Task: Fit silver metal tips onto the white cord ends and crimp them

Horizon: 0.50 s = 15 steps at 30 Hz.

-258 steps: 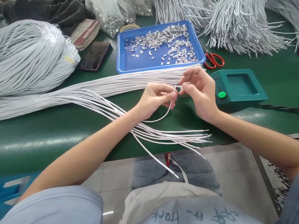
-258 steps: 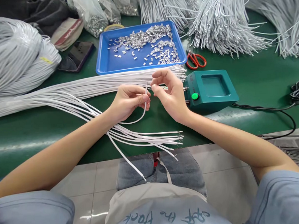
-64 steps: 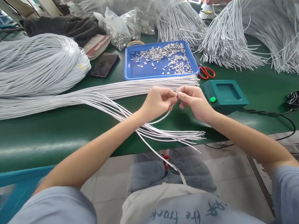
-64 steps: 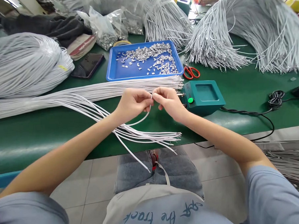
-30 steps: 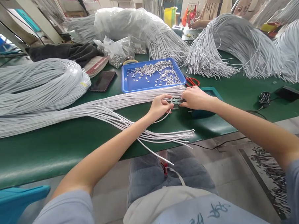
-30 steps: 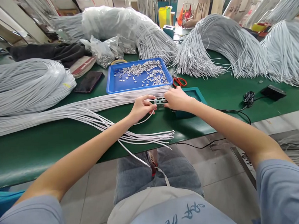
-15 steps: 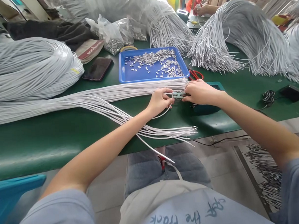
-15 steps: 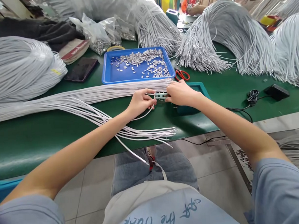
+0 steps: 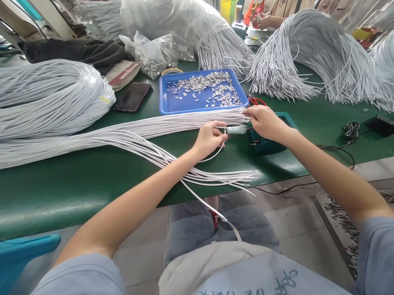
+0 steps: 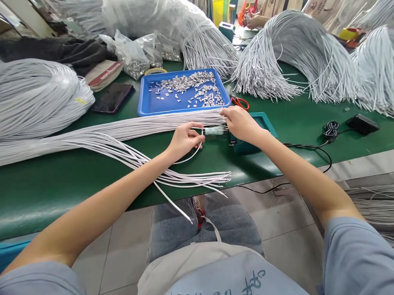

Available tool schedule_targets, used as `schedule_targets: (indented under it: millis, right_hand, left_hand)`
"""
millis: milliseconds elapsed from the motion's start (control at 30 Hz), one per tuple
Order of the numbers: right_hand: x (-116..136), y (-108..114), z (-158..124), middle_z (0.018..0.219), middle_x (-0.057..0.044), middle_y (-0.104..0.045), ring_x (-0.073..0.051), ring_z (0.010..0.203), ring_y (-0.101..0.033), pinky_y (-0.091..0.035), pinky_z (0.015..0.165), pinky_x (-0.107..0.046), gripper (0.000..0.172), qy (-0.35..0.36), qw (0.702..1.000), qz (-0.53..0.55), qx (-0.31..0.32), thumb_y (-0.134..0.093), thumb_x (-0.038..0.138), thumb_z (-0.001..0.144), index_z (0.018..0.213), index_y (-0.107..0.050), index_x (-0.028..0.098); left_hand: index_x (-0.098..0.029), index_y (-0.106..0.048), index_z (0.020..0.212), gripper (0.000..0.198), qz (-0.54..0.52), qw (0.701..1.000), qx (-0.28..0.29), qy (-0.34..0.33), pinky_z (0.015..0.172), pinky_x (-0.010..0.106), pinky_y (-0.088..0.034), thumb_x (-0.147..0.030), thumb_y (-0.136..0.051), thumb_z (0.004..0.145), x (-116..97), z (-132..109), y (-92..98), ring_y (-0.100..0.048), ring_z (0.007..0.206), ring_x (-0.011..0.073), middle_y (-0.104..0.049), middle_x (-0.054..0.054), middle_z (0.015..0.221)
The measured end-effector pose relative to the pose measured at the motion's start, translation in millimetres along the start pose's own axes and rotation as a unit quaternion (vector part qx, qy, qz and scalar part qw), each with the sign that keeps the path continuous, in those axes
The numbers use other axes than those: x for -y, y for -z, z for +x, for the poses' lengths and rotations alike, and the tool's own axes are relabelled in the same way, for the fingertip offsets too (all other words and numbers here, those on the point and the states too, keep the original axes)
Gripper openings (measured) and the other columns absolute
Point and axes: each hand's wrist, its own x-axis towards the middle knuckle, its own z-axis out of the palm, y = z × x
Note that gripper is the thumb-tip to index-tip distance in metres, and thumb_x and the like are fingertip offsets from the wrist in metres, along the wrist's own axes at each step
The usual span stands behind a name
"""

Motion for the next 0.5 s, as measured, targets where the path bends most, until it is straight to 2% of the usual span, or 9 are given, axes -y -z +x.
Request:
schedule_targets:
  millis: [133,200,267,333,367,400,433,500]
  right_hand:
    - [0.9,3.1,0.2,0.112,-0.019,-0.073,-0.029,0.109,-0.067,-0.049,0.097,-0.041,0.046,-0.023,0.999,0.041,-0.025,-0.036,0.011,0.085,0.117,-0.069,0.005]
    - [2.5,5.4,-1.2,0.107,-0.018,-0.074,-0.028,0.103,-0.069,-0.050,0.094,-0.040,0.043,-0.020,0.995,0.074,-0.069,-0.037,0.012,0.086,0.111,-0.071,0.006]
    - [7.5,6.7,-3.9,0.099,-0.015,-0.075,-0.025,0.096,-0.070,-0.051,0.088,-0.038,0.039,-0.010,0.982,0.128,-0.140,-0.038,0.013,0.085,0.102,-0.072,0.010]
    - [17.9,4.8,-7.0,0.089,-0.010,-0.075,-0.021,0.085,-0.069,-0.053,0.078,-0.034,0.035,0.001,0.962,0.204,-0.184,-0.039,0.014,0.085,0.093,-0.072,0.014]
    - [25.3,1.9,-8.3,0.085,-0.008,-0.074,-0.019,0.079,-0.068,-0.052,0.073,-0.032,0.033,0.010,0.953,0.249,-0.175,-0.040,0.014,0.084,0.091,-0.072,0.015]
    - [33.5,-2.2,-9.2,0.081,-0.006,-0.073,-0.016,0.073,-0.067,-0.052,0.067,-0.029,0.031,0.023,0.945,0.294,-0.138,-0.042,0.015,0.084,0.091,-0.072,0.016]
    - [42.3,-7.7,-9.7,0.078,-0.004,-0.072,-0.014,0.068,-0.065,-0.051,0.064,-0.027,0.030,0.042,0.938,0.336,-0.077,-0.043,0.016,0.083,0.092,-0.072,0.016]
    - [58.4,-21.3,-9.4,0.076,-0.003,-0.071,-0.012,0.063,-0.063,-0.050,0.061,-0.024,0.029,0.095,0.913,0.388,0.086,-0.046,0.016,0.082,0.093,-0.072,0.014]
  left_hand:
    - [-0.011,-0.063,0.109,0.031,0.011,0.999,-0.020,-0.041,0.058,0.021,-0.050,-0.014,-0.063,0.078,-1.2,-3.2,-0.9,-0.059,0.047,0.0089,-0.065,-0.004,0.061]
    - [-0.012,-0.064,0.114,0.033,0.057,0.994,-0.015,-0.089,0.059,0.021,-0.051,-0.016,-0.062,0.081,-3.0,-7.7,-4.1,-0.060,0.050,0.0091,-0.067,-0.002,0.065]
    - [-0.015,-0.065,0.117,0.032,0.143,0.977,0.029,-0.156,0.063,0.022,-0.052,-0.018,-0.061,0.085,-4.8,-14.8,-9.3,-0.063,0.056,0.0102,-0.070,-0.001,0.070]
    - [-0.016,-0.066,0.119,0.031,0.246,0.936,0.108,-0.228,0.068,0.024,-0.053,-0.020,-0.061,0.088,-7.0,-24.8,-15.4,-0.067,0.065,0.0136,-0.073,0.003,0.076]
    - [-0.015,-0.067,0.118,0.030,0.290,0.909,0.142,-0.263,0.070,0.026,-0.055,-0.022,-0.062,0.089,-8.6,-30.8,-18.2,-0.069,0.070,0.0164,-0.074,0.006,0.079]
    - [-0.014,-0.068,0.115,0.028,0.322,0.883,0.168,-0.297,0.072,0.029,-0.056,-0.024,-0.062,0.090,-10.9,-37.5,-20.6,-0.071,0.075,0.0194,-0.075,0.009,0.082]
    - [-0.014,-0.070,0.112,0.025,0.339,0.864,0.185,-0.325,0.074,0.032,-0.057,-0.025,-0.061,0.091,-14.1,-44.5,-22.2,-0.072,0.082,0.0221,-0.075,0.011,0.086]
    - [-0.018,-0.072,0.102,0.020,0.319,0.857,0.194,-0.355,0.082,0.036,-0.059,-0.028,-0.058,0.093,-22.9,-57.7,-23.0,-0.072,0.093,0.0240,-0.075,0.012,0.095]
